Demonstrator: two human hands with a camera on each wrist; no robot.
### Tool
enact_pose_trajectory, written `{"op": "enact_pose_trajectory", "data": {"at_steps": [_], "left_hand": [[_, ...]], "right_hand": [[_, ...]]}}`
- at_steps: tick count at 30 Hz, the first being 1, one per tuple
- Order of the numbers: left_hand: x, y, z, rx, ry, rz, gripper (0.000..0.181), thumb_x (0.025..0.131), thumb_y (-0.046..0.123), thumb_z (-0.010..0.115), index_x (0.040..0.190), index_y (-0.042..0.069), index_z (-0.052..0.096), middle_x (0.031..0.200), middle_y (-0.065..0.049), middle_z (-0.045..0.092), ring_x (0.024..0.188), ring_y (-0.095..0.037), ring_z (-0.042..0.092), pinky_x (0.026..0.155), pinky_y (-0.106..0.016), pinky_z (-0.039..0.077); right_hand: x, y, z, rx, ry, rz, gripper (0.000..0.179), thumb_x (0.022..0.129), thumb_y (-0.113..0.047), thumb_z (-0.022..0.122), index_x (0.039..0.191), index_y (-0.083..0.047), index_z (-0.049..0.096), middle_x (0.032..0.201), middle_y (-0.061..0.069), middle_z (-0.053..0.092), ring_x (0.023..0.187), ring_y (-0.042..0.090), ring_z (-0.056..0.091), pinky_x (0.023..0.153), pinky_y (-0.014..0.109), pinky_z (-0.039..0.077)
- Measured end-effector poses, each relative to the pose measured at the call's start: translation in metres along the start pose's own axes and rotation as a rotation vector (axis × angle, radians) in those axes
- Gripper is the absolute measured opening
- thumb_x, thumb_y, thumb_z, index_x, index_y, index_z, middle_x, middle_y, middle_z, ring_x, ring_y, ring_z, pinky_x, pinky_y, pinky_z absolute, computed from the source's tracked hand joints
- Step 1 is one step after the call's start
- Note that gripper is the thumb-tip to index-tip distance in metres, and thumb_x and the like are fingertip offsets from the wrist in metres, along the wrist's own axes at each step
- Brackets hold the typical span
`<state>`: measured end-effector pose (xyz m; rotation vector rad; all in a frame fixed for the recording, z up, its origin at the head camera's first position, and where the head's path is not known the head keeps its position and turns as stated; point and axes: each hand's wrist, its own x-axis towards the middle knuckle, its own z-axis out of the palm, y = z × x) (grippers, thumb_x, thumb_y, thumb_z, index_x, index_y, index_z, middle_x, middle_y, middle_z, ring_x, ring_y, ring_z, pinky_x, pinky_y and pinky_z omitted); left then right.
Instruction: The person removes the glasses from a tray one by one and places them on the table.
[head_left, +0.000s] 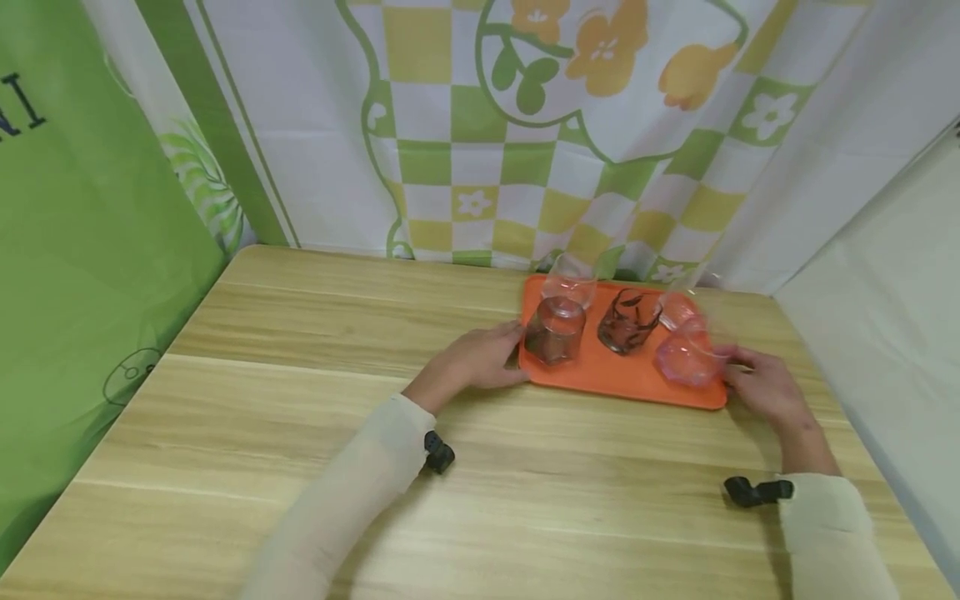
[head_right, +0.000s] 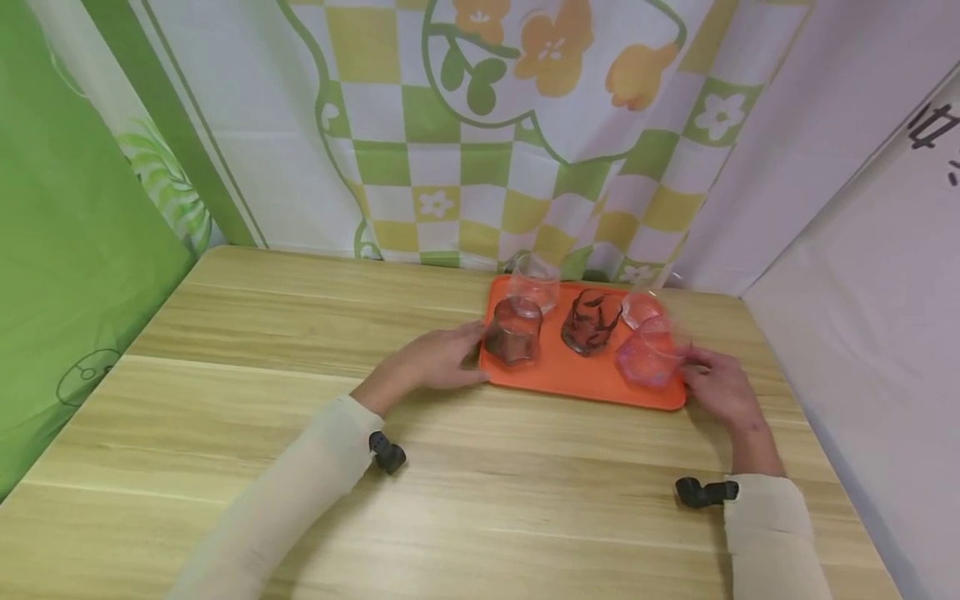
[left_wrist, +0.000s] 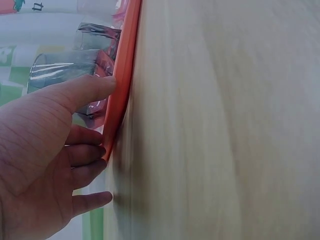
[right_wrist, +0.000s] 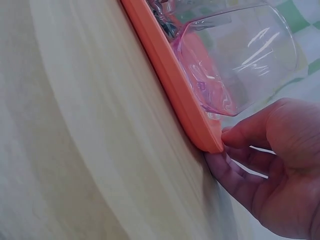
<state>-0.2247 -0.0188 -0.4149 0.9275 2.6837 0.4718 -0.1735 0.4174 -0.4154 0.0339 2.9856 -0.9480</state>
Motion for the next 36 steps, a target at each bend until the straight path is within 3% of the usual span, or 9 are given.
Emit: {"op": "enact_pose_trajectory", "data": {"at_steps": [10,18,26,36], "left_hand": [[-0.015,-0.017,-0.004,-0.031,0.036,0.013,0.083,0.099,0.049,0.063,0.165,0.018,0.024,0.167,-0.004,0.028,0.142,-0.029,0.044,0.112,-0.044,0.041],[-0.029,-0.032,-0.006,-0.029,0.053,0.033,0.082,0.099,0.048,0.065,0.164,0.013,0.028,0.166,-0.009,0.031,0.142,-0.03,0.043,0.113,-0.043,0.039],[-0.044,-0.044,-0.014,-0.082,0.047,-0.001,0.086,0.098,0.046,0.069,0.164,0.011,0.027,0.162,-0.011,0.037,0.14,-0.033,0.046,0.113,-0.045,0.039],[-0.053,-0.058,-0.015,-0.142,0.06,-0.028,0.087,0.096,0.044,0.07,0.164,0.012,0.026,0.16,-0.013,0.04,0.139,-0.036,0.046,0.113,-0.049,0.038]], "right_hand": [[0.002,-0.014,0.01,0.079,-0.058,-0.008,0.039,0.106,-0.015,0.052,0.135,0.01,0.057,0.121,0.029,0.065,0.086,-0.003,0.059,0.07,0.015,0.049],[0.004,-0.029,0.022,0.179,-0.081,-0.023,0.038,0.105,-0.01,0.053,0.135,0.013,0.056,0.125,0.032,0.062,0.089,-0.005,0.06,0.073,0.018,0.054],[0.01,-0.043,0.033,0.308,-0.101,-0.035,0.041,0.104,-0.006,0.054,0.138,0.017,0.052,0.129,0.035,0.058,0.09,-0.007,0.061,0.076,0.02,0.056],[0.017,-0.057,0.042,0.369,-0.115,-0.019,0.046,0.103,-0.004,0.056,0.142,0.018,0.048,0.131,0.036,0.057,0.092,-0.005,0.062,0.08,0.023,0.057]]}}
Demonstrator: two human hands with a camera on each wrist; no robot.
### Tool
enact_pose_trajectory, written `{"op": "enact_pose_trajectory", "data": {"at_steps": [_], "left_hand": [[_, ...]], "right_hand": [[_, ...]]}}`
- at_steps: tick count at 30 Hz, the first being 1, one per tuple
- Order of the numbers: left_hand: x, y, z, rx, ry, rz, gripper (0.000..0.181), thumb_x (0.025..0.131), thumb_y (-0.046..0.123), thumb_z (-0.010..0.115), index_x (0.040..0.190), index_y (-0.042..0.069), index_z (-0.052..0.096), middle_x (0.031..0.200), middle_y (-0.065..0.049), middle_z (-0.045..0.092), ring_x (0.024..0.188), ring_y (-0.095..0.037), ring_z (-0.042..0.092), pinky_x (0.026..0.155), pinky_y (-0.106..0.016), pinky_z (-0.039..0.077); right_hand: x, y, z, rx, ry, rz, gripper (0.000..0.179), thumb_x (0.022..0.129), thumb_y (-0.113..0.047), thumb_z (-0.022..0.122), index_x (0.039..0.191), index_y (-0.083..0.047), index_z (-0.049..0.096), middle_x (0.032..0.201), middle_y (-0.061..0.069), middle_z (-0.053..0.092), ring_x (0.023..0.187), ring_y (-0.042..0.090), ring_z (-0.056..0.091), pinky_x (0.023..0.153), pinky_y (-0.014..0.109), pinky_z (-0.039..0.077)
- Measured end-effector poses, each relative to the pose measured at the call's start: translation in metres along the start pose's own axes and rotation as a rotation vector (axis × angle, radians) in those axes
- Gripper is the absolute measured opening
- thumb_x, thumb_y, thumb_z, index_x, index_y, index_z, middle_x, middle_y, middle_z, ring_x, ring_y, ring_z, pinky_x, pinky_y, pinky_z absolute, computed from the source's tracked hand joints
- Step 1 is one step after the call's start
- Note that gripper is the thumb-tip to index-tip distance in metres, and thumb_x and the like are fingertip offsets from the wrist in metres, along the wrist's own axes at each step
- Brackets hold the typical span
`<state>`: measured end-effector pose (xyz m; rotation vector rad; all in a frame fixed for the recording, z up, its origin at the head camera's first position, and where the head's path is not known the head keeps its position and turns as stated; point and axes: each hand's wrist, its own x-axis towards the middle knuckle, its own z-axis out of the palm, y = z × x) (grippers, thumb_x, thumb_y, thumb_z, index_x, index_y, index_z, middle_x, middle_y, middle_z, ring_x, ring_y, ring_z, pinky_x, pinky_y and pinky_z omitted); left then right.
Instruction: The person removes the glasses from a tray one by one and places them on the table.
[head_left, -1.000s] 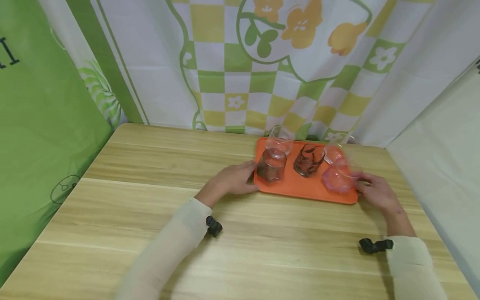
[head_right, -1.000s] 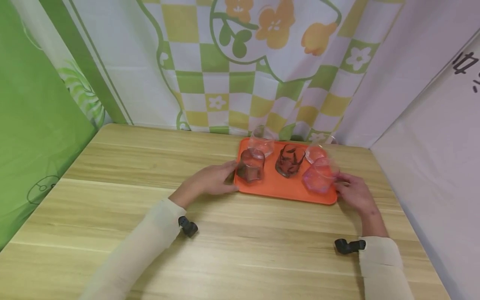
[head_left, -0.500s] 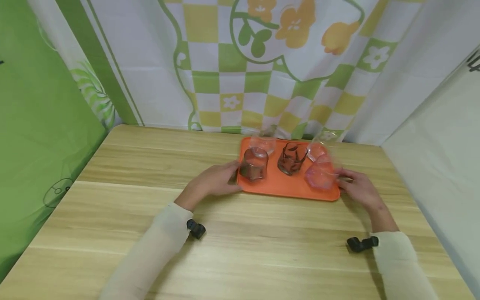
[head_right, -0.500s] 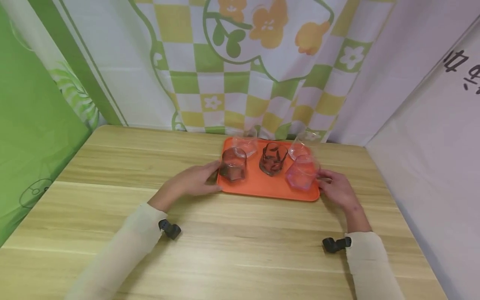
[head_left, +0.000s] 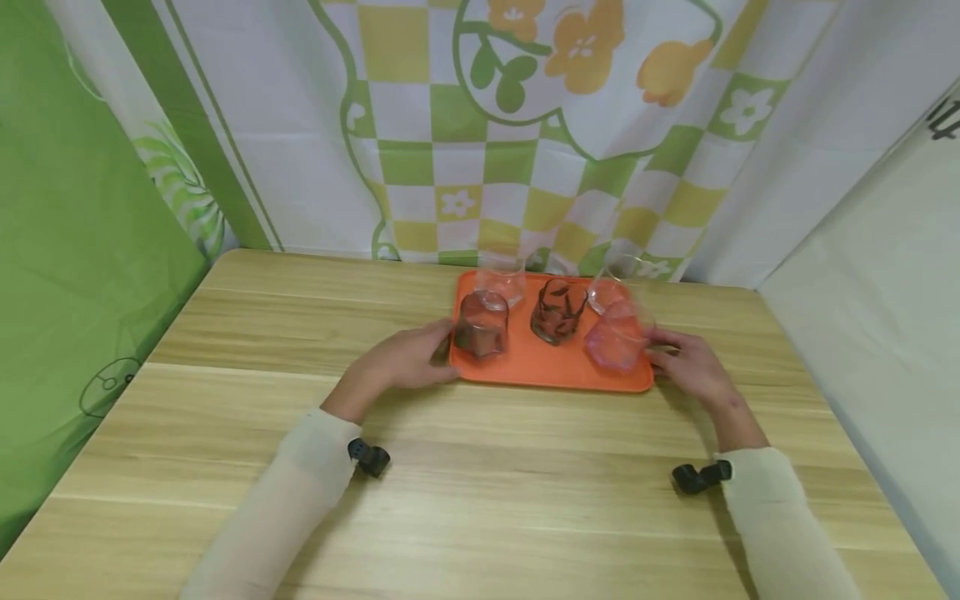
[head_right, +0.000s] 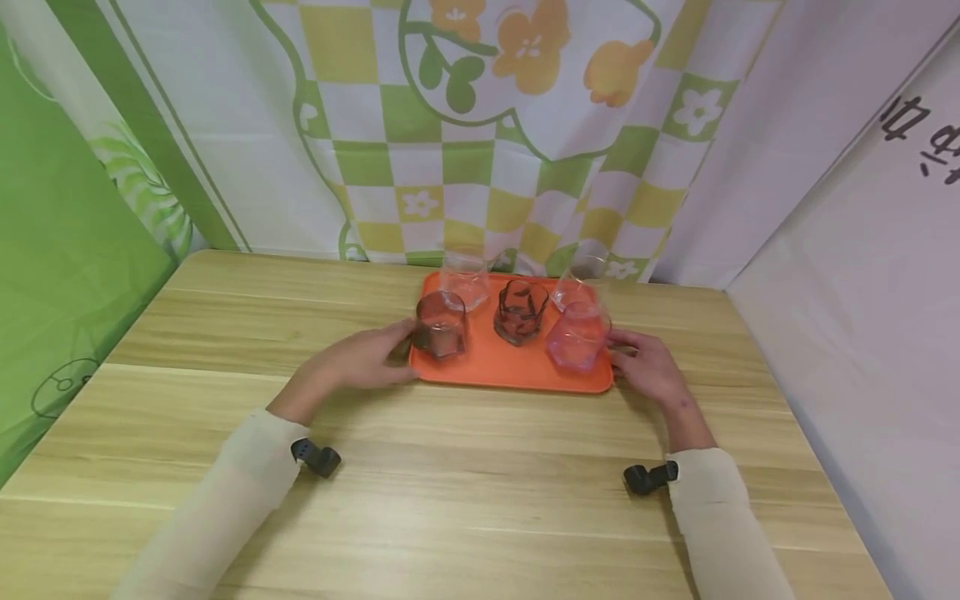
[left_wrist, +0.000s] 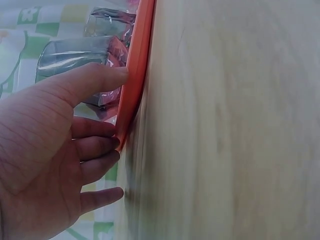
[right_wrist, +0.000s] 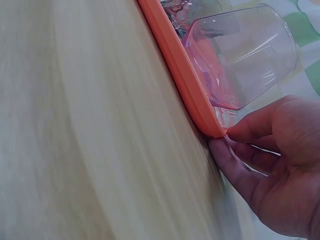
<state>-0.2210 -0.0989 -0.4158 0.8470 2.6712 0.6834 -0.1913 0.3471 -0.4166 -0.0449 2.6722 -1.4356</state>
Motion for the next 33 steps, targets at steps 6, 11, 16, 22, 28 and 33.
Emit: {"op": "enact_pose_trajectory", "data": {"at_steps": [6,11,16,22,28,33], "left_hand": [[-0.005,-0.007,-0.005,-0.037,0.0,-0.026,0.089,0.095,0.042,0.072,0.163,0.008,0.025,0.157,-0.016,0.043,0.14,-0.036,0.045,0.114,-0.049,0.036],[-0.007,-0.009,-0.009,-0.065,-0.018,-0.036,0.092,0.095,0.04,0.073,0.163,0.004,0.023,0.157,-0.02,0.042,0.142,-0.037,0.042,0.115,-0.05,0.035],[-0.01,-0.012,-0.011,-0.073,-0.023,-0.035,0.091,0.095,0.038,0.073,0.162,0.001,0.023,0.158,-0.02,0.041,0.143,-0.037,0.041,0.115,-0.049,0.035],[-0.011,-0.011,-0.012,-0.084,-0.018,-0.027,0.092,0.095,0.039,0.073,0.163,0.002,0.023,0.159,-0.019,0.039,0.144,-0.036,0.039,0.116,-0.049,0.034],[-0.009,-0.013,-0.007,-0.123,0.016,0.0,0.091,0.093,0.036,0.075,0.161,0.001,0.027,0.157,-0.019,0.042,0.143,-0.034,0.041,0.116,-0.047,0.034],[-0.003,-0.014,-0.005,-0.227,0.129,0.019,0.091,0.088,0.033,0.083,0.159,0.005,0.033,0.154,-0.016,0.046,0.141,-0.035,0.043,0.114,-0.049,0.036]], "right_hand": [[0.003,-0.007,0.006,0.008,-0.01,0.009,0.046,0.103,-0.005,0.056,0.143,0.016,0.047,0.132,0.034,0.058,0.092,-0.005,0.062,0.081,0.024,0.057],[0.003,-0.009,0.009,-0.041,-0.013,0.009,0.047,0.103,-0.006,0.056,0.145,0.014,0.047,0.132,0.032,0.059,0.095,0.002,0.066,0.082,0.023,0.057],[0.003,-0.008,0.011,-0.094,-0.033,0.017,0.051,0.105,-0.014,0.056,0.148,0.011,0.046,0.136,0.028,0.059,0.11,0.023,0.067,0.083,0.02,0.055],[0.003,-0.009,0.011,-0.141,-0.029,-0.004,0.05,0.104,-0.013,0.057,0.147,0.01,0.048,0.135,0.027,0.061,0.117,0.034,0.062,0.083,0.016,0.049],[0.004,-0.007,0.01,-0.131,-0.045,0.024,0.053,0.102,-0.012,0.057,0.149,0.01,0.045,0.139,0.028,0.057,0.12,0.036,0.06,0.082,0.018,0.051],[0.006,-0.004,0.01,-0.08,-0.054,0.037,0.055,0.101,-0.01,0.058,0.15,0.009,0.043,0.141,0.028,0.055,0.121,0.037,0.059,0.084,0.021,0.053]]}}
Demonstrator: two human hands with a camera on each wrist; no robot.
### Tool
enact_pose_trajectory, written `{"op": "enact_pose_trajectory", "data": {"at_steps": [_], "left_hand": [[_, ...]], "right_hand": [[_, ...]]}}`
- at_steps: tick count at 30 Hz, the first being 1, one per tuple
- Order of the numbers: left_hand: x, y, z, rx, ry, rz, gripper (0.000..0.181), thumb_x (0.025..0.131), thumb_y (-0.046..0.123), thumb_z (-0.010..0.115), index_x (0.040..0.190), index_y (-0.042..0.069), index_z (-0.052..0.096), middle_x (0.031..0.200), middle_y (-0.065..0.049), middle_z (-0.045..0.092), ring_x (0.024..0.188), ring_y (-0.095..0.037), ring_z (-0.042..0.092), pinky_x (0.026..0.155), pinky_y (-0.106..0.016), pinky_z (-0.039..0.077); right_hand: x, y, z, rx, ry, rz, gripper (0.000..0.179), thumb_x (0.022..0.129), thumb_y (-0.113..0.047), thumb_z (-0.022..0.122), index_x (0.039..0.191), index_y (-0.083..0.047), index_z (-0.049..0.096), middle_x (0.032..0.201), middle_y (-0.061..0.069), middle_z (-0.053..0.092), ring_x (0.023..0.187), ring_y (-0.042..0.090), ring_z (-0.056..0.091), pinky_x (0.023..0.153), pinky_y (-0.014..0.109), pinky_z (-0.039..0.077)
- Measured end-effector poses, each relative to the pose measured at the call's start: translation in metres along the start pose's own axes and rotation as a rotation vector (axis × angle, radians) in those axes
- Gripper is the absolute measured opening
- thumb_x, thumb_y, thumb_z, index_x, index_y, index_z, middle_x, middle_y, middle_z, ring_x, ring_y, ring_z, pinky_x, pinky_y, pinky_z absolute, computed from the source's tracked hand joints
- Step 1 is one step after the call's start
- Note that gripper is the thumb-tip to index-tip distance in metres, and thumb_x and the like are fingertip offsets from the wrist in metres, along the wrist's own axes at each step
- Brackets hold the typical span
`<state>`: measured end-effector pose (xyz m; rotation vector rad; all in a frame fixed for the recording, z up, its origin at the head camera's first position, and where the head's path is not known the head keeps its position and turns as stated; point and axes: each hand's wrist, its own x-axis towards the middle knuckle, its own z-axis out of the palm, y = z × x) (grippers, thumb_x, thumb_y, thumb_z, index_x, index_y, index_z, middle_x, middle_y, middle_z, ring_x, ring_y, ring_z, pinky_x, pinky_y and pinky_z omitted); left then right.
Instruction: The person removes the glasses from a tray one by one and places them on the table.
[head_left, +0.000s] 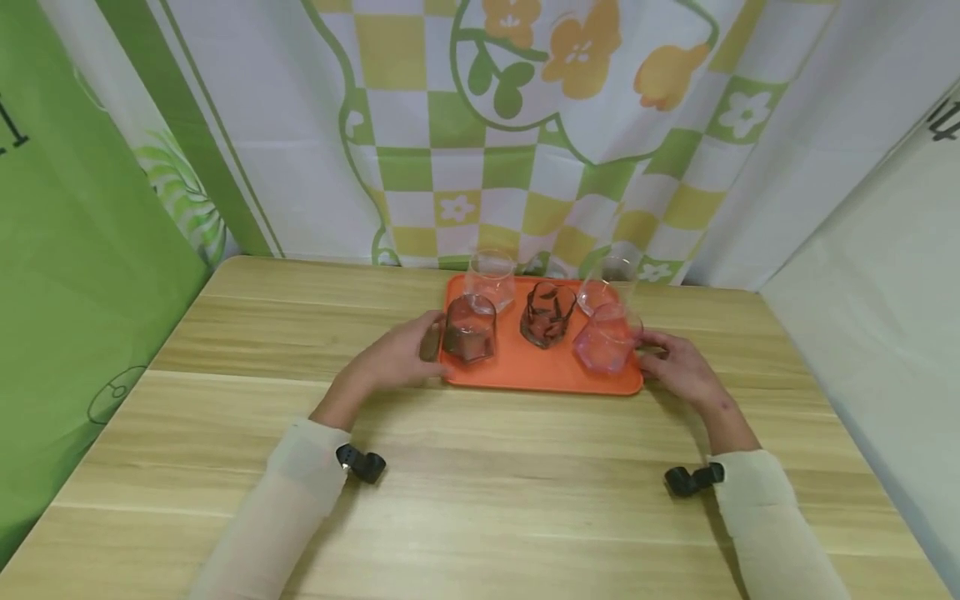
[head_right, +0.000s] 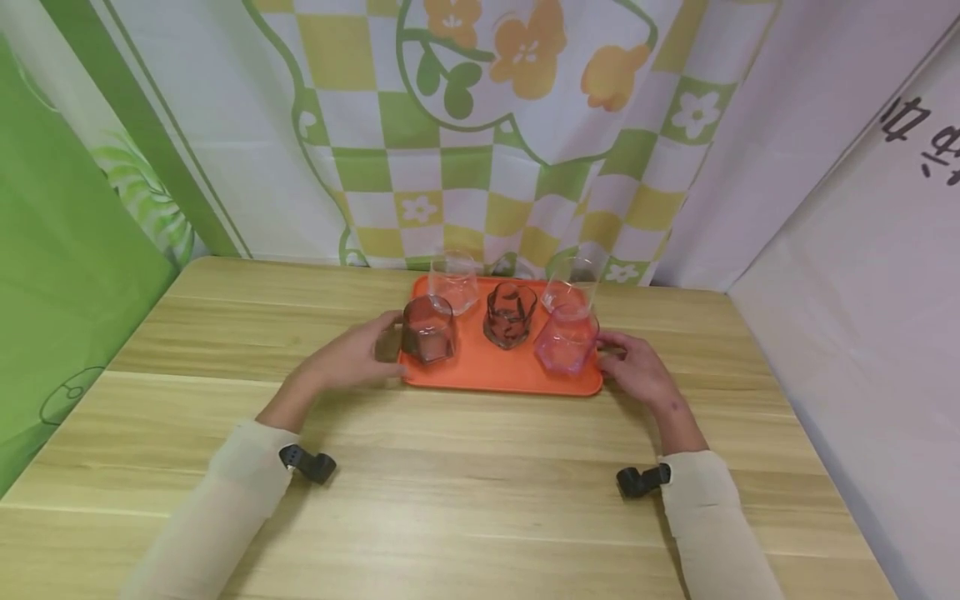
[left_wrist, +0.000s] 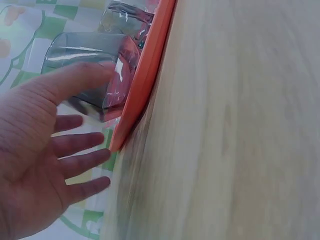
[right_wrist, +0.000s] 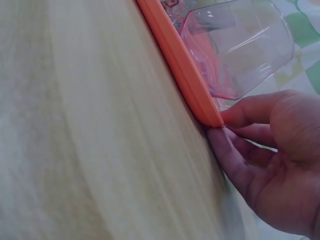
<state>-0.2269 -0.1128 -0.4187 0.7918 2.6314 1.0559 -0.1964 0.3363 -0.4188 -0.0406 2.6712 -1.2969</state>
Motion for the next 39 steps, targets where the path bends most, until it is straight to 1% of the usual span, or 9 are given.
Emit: {"op": "enact_pose_trajectory", "data": {"at_steps": [3,7,12,16,21,24,27,33,39], "left_hand": [[0.003,0.001,0.002,-0.065,0.069,0.015,0.093,0.087,0.034,0.085,0.16,0.008,0.032,0.154,-0.015,0.046,0.139,-0.039,0.045,0.111,-0.053,0.039],[0.009,0.004,0.006,-0.164,0.121,0.022,0.096,0.086,0.033,0.086,0.161,0.011,0.03,0.153,-0.013,0.045,0.137,-0.039,0.046,0.107,-0.055,0.042],[0.016,0.008,0.013,-0.283,0.181,-0.01,0.104,0.082,0.033,0.09,0.162,0.009,0.027,0.156,-0.011,0.042,0.138,-0.035,0.045,0.106,-0.055,0.043],[0.018,0.012,0.019,-0.338,0.218,-0.027,0.107,0.079,0.036,0.091,0.162,0.01,0.028,0.158,-0.008,0.04,0.139,-0.034,0.043,0.107,-0.054,0.043],[0.02,0.015,0.022,-0.377,0.239,-0.016,0.102,0.08,0.035,0.091,0.16,0.012,0.032,0.153,-0.008,0.044,0.133,-0.035,0.048,0.103,-0.054,0.045],[0.021,0.017,0.023,-0.402,0.245,0.001,0.096,0.081,0.032,0.091,0.158,0.013,0.036,0.148,-0.01,0.048,0.127,-0.035,0.052,0.099,-0.052,0.048],[0.021,0.018,0.024,-0.406,0.248,0.014,0.09,0.082,0.029,0.091,0.155,0.014,0.04,0.146,-0.012,0.051,0.126,-0.035,0.052,0.098,-0.05,0.048],[0.022,0.019,0.024,-0.412,0.239,0.037,0.078,0.087,0.023,0.086,0.153,0.011,0.045,0.144,-0.012,0.053,0.129,-0.03,0.051,0.104,-0.048,0.043],[0.022,0.02,0.024,-0.416,0.232,0.042,0.077,0.088,0.022,0.085,0.153,0.01,0.044,0.145,-0.014,0.052,0.132,-0.03,0.049,0.107,-0.05,0.041]], "right_hand": [[0.002,0.001,0.0,0.017,-0.002,0.012,0.057,0.1,-0.012,0.06,0.151,0.008,0.042,0.142,0.028,0.053,0.121,0.036,0.058,0.084,0.023,0.054],[0.004,0.003,0.0,0.009,-0.002,0.042,0.061,0.099,-0.015,0.063,0.152,0.006,0.042,0.144,0.026,0.052,0.121,0.035,0.057,0.085,0.025,0.053],[0.005,0.005,-0.001,-0.008,-0.004,0.066,0.065,0.097,-0.019,0.069,0.152,0.002,0.043,0.143,0.024,0.052,0.116,0.032,0.057,0.084,0.026,0.05],[0.005,0.005,-0.001,0.026,-0.011,0.046,0.065,0.097,-0.017,0.071,0.152,0.003,0.043,0.141,0.026,0.052,0.108,0.024,0.06,0.081,0.024,0.052],[0.006,0.007,-0.001,0.057,-0.019,0.032,0.067,0.097,-0.014,0.071,0.153,0.004,0.04,0.141,0.027,0.052,0.1,0.013,0.063,0.08,0.022,0.053],[0.007,0.007,0.0,0.067,-0.018,0.028,0.067,0.096,-0.012,0.071,0.153,0.004,0.039,0.141,0.027,0.052,0.099,0.013,0.063,0.082,0.021,0.052],[0.006,0.009,0.001,0.078,-0.018,0.017,0.067,0.096,-0.011,0.071,0.153,0.004,0.039,0.141,0.027,0.051,0.1,0.012,0.063,0.083,0.02,0.051],[0.008,0.012,0.001,0.096,-0.016,-0.002,0.064,0.096,-0.008,0.069,0.152,0.005,0.04,0.14,0.027,0.051,0.097,0.011,0.063,0.082,0.02,0.052],[0.009,0.013,0.002,0.104,-0.013,-0.002,0.065,0.096,-0.007,0.069,0.152,0.005,0.04,0.139,0.027,0.051,0.095,0.008,0.063,0.081,0.02,0.052]]}}
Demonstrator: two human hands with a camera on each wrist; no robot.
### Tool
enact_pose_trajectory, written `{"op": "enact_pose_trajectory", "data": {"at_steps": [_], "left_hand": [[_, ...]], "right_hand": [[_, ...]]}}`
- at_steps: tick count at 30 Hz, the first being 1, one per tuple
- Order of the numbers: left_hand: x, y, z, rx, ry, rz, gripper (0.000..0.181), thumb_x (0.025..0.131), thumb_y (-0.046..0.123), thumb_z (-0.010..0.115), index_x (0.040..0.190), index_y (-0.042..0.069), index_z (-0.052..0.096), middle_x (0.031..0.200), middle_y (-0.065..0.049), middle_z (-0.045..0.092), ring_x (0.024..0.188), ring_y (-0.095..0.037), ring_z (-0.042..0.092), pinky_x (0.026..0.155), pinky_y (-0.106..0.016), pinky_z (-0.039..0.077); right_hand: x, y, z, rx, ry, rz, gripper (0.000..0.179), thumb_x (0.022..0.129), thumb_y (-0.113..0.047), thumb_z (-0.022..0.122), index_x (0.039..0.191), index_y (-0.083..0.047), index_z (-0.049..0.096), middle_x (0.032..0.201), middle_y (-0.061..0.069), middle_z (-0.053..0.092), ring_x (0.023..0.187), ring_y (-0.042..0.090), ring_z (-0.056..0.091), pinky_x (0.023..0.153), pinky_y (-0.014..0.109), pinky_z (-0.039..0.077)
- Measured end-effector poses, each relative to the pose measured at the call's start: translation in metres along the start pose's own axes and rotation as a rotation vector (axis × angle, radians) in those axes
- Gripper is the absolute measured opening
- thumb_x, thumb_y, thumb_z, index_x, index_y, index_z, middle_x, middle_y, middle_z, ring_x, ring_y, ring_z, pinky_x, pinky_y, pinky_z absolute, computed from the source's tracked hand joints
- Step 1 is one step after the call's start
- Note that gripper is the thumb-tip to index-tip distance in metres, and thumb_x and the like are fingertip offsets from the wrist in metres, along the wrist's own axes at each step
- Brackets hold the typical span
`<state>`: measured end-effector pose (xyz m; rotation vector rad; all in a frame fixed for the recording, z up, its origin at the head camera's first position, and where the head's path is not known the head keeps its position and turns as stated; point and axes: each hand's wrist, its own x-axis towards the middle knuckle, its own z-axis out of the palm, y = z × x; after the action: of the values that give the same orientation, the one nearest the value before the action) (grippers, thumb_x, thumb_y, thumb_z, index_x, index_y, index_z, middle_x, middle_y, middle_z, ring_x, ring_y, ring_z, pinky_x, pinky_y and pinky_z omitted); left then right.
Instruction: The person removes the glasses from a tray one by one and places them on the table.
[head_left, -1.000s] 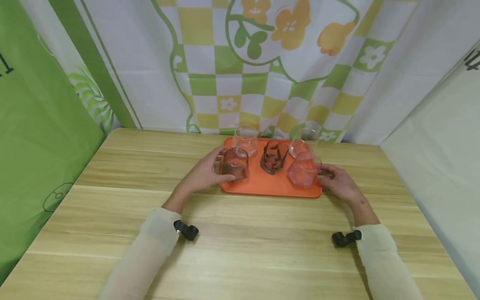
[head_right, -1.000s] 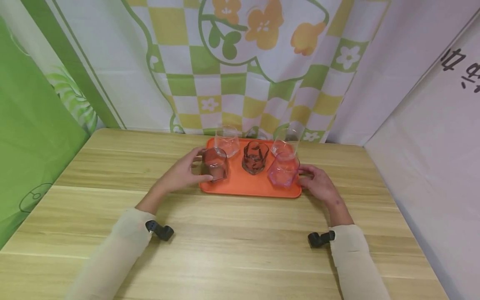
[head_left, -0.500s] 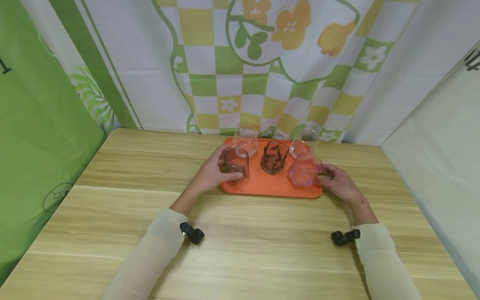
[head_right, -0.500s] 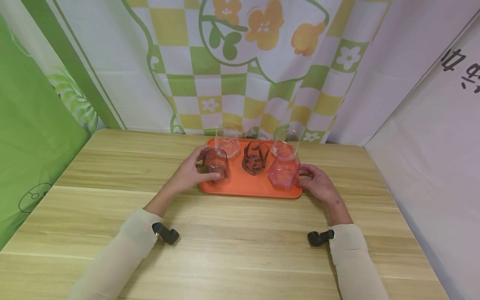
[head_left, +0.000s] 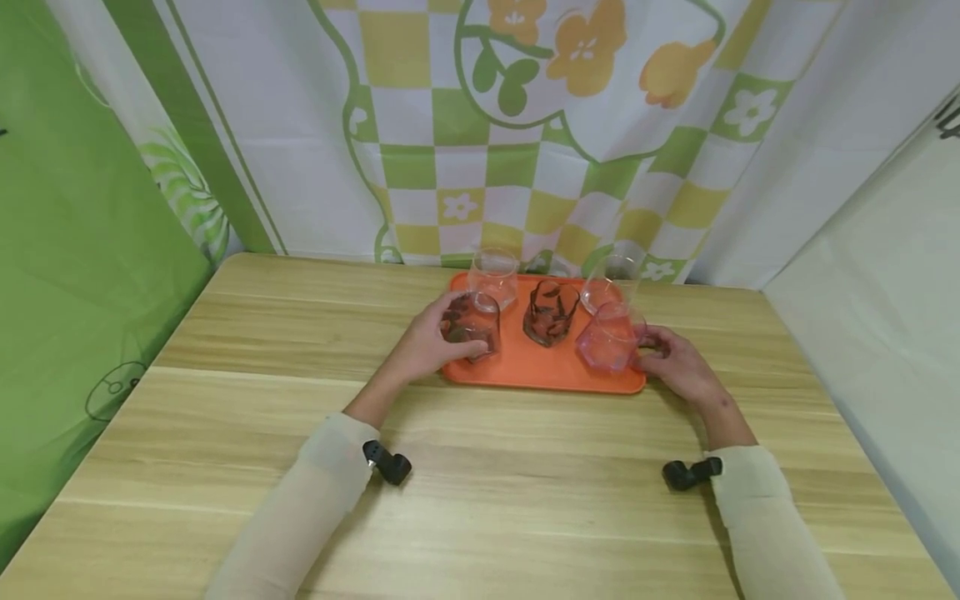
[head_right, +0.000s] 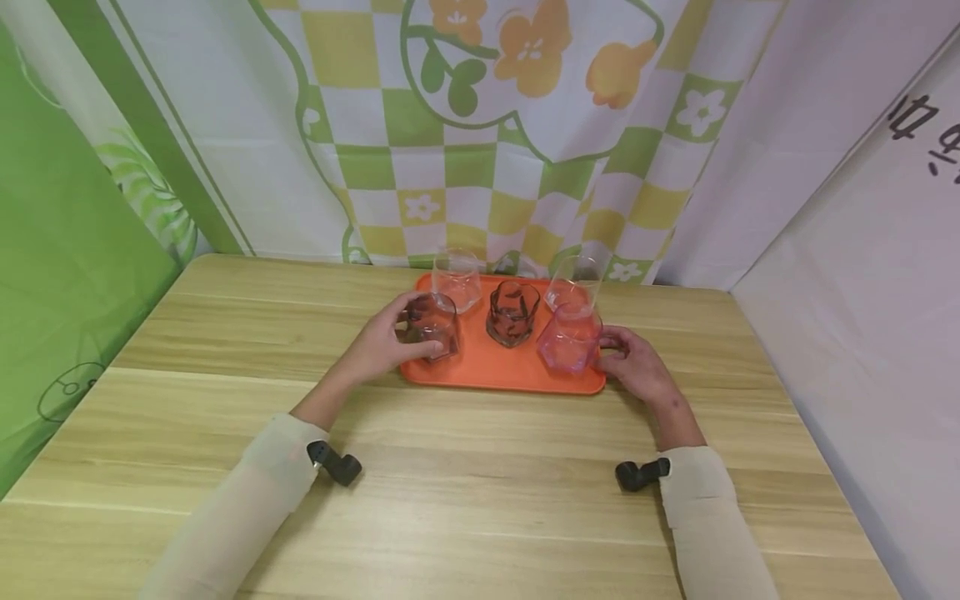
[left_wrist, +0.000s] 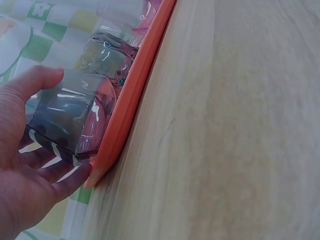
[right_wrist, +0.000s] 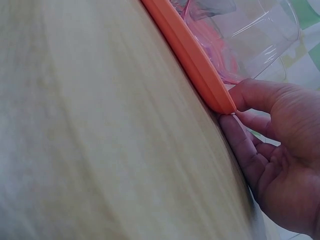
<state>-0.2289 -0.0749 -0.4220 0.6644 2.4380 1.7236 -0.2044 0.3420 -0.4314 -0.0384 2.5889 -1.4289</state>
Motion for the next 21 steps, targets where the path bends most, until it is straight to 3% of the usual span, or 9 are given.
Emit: {"op": "enact_pose_trajectory", "data": {"at_steps": [15,21], "left_hand": [[0.0024,-0.0006,0.0034,-0.019,0.043,0.014,0.074,0.085,0.018,0.088,0.148,0.015,0.051,0.142,-0.014,0.056,0.131,-0.029,0.051,0.109,-0.051,0.04],[0.0008,0.0006,-0.0031,-0.023,0.06,0.0,0.074,0.083,0.018,0.089,0.147,0.011,0.052,0.139,-0.015,0.058,0.123,-0.034,0.056,0.098,-0.047,0.049]], "right_hand": [[0.002,0.0031,-0.0004,-0.018,0.0,0.009,0.066,0.098,-0.01,0.068,0.154,0.004,0.037,0.143,0.027,0.049,0.1,0.009,0.061,0.082,0.018,0.051],[0.0044,0.0063,0.0004,-0.024,-0.001,0.003,0.065,0.099,-0.011,0.068,0.154,0.005,0.037,0.142,0.027,0.05,0.098,0.006,0.061,0.082,0.018,0.05]]}}
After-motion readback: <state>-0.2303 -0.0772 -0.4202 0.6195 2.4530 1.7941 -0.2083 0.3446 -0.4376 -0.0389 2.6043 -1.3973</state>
